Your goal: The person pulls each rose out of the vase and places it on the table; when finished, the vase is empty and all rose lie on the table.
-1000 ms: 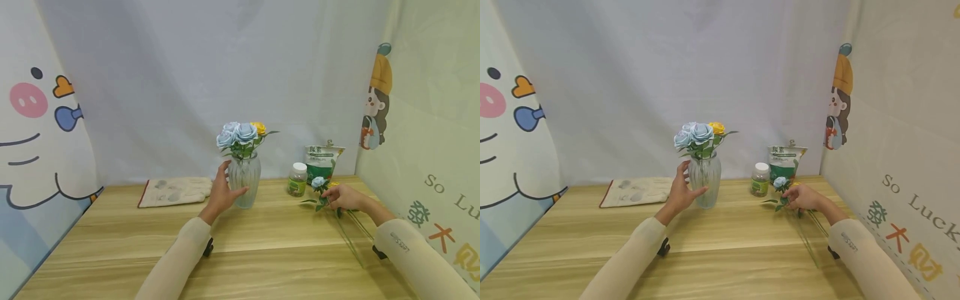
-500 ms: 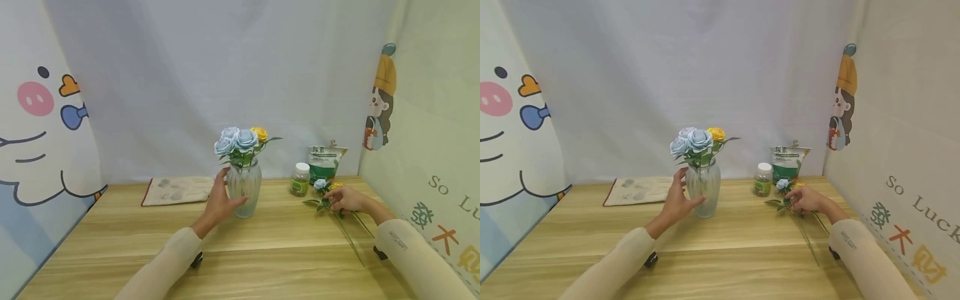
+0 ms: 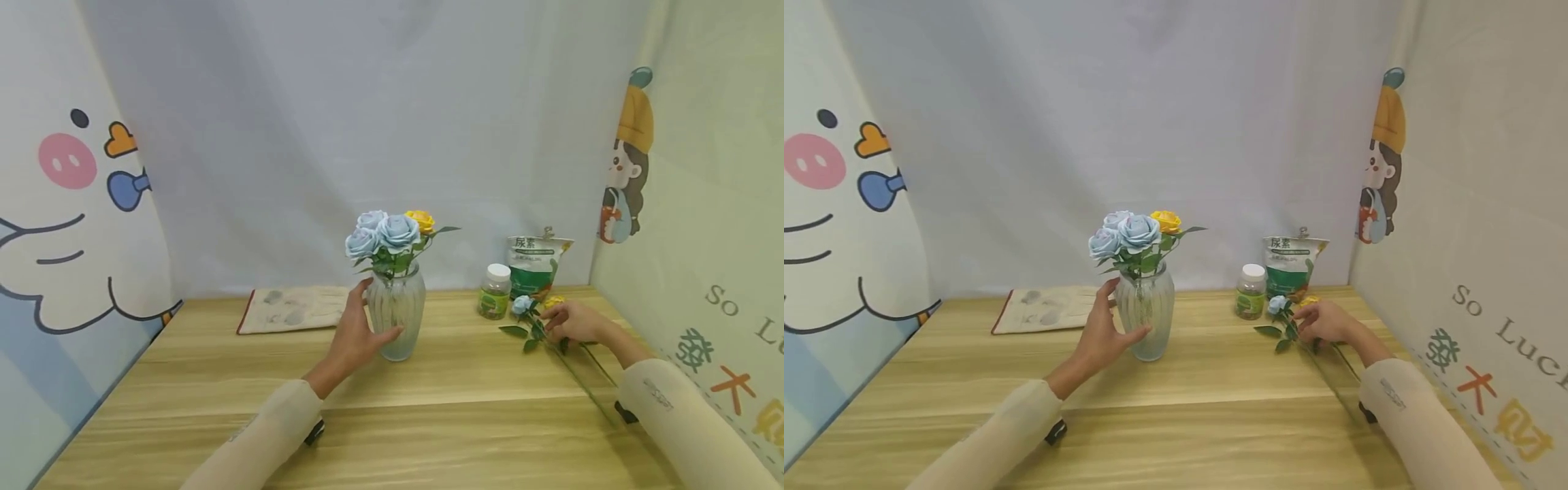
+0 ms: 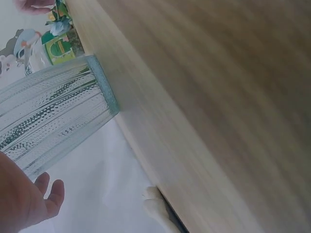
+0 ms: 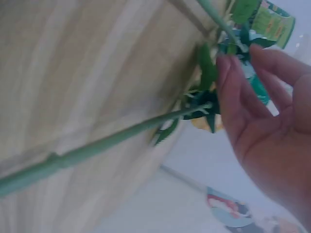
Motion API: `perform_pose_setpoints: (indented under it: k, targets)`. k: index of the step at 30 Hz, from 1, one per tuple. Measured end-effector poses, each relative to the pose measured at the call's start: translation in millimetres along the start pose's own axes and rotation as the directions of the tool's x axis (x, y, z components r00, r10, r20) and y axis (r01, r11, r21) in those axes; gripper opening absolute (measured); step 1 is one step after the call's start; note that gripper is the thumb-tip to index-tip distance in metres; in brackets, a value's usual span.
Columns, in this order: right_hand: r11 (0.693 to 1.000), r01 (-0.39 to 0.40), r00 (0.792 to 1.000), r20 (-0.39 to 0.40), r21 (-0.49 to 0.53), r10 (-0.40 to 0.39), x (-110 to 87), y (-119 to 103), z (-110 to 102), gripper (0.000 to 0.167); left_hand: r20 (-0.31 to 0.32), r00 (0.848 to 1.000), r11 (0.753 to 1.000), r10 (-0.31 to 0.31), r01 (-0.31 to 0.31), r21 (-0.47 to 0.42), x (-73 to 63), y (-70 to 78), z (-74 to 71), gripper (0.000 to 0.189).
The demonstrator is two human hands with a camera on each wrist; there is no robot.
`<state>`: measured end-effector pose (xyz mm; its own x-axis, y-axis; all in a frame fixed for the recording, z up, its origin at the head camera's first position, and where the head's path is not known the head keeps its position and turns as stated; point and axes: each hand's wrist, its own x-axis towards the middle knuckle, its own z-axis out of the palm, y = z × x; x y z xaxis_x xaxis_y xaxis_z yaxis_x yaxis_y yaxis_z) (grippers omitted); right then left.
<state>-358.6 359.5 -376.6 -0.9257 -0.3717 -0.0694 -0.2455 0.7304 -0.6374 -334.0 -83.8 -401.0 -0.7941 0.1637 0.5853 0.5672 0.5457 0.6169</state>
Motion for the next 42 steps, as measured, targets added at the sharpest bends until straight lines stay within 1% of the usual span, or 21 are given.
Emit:
perform_pose_setpoints:
  k: [2,3,5,7,9,11,13,15,16,17,20,24,28,32,35,39,42]
  targets:
    - [0.991,0.055,0.996,-0.069,-0.118,-0.064,-1.8,-6,-1,0.037,0.003,0.999,0.999,0.041,-0.041,0.005,1.0,0.2,1.3,0.098]
    - [0.980,0.086,0.988,-0.108,-0.181,-0.107,-1.7,-10,-1,0.033,0.002,0.998,0.998,0.067,-0.067,0.012,2.3,-0.3,1.8,0.097]
    - [0.951,0.145,0.964,-0.178,-0.272,-0.198,0.0,-24,2,0.026,-0.007,0.992,0.991,0.127,-0.127,0.031,5.9,-1.4,2.0,0.097]
    - [0.943,0.188,0.940,-0.229,-0.273,-0.254,2.2,-44,8,0.023,-0.017,0.981,0.981,0.191,-0.190,0.047,10.0,-3.1,1.6,0.095]
    - [0.933,0.250,0.907,-0.273,-0.260,-0.320,5.3,-65,17,0.023,-0.025,0.970,0.969,0.241,-0.240,0.059,14.1,-5.9,1.2,0.095]
    - [0.919,0.323,0.870,-0.311,-0.228,-0.383,9.0,-86,26,0.023,-0.030,0.962,0.961,0.272,-0.270,0.056,16.7,-7.8,0.0,0.094]
    - [0.898,0.391,0.826,-0.355,-0.201,-0.439,12.6,-104,36,0.024,-0.027,0.959,0.958,0.283,-0.281,0.052,17.7,-9.9,-0.5,0.094]
    - [0.879,0.445,0.786,-0.394,-0.173,-0.476,15.0,-120,44,0.024,-0.028,0.958,0.958,0.285,-0.283,0.048,17.0,-11.5,-1.1,0.094]
    - [0.871,0.463,0.772,-0.409,-0.163,-0.487,15.5,-127,48,0.024,-0.028,0.958,0.958,0.285,-0.284,0.049,16.2,-12.3,-1.3,0.095]
    - [0.869,0.471,0.765,-0.421,-0.149,-0.487,14.8,-133,51,0.023,-0.027,0.958,0.957,0.287,-0.285,0.053,15.5,-13.2,-1.4,0.095]
    - [0.868,0.488,0.765,-0.437,-0.088,-0.474,10.5,-151,59,0.022,-0.034,0.952,0.951,0.303,-0.301,0.069,13.7,-15.0,-1.6,0.098]
    - [0.872,0.489,0.789,-0.433,0.012,-0.436,4.8,-169,64,0.020,-0.045,0.946,0.946,0.321,-0.317,0.072,13.7,-15.5,-2.6,0.103]
    - [0.864,0.494,0.802,-0.432,0.093,-0.412,3.7,-180,69,0.018,-0.021,0.944,0.942,0.329,-0.326,0.077,14.9,-15.6,-4.6,0.105]
    - [0.847,0.519,0.795,-0.431,0.117,-0.427,6.0,-190,76,0.017,0.000,0.941,0.937,0.339,-0.338,0.093,16.4,-16.0,-8.0,0.104]
    - [0.842,0.525,0.795,-0.425,0.123,-0.434,8.0,-198,81,0.017,0.007,0.940,0.936,0.341,-0.341,0.085,17.6,-14.7,-10.2,0.104]
    - [0.854,0.501,0.810,-0.423,0.137,-0.407,11.5,-206,85,0.018,0.031,0.945,0.943,0.325,-0.326,0.074,17.4,-13.3,-11.5,0.106]
    - [0.861,0.485,0.819,-0.425,0.152,-0.386,14.7,-209,88,0.018,0.045,0.954,0.951,0.298,-0.300,0.076,16.6,-12.2,-11.7,0.105]
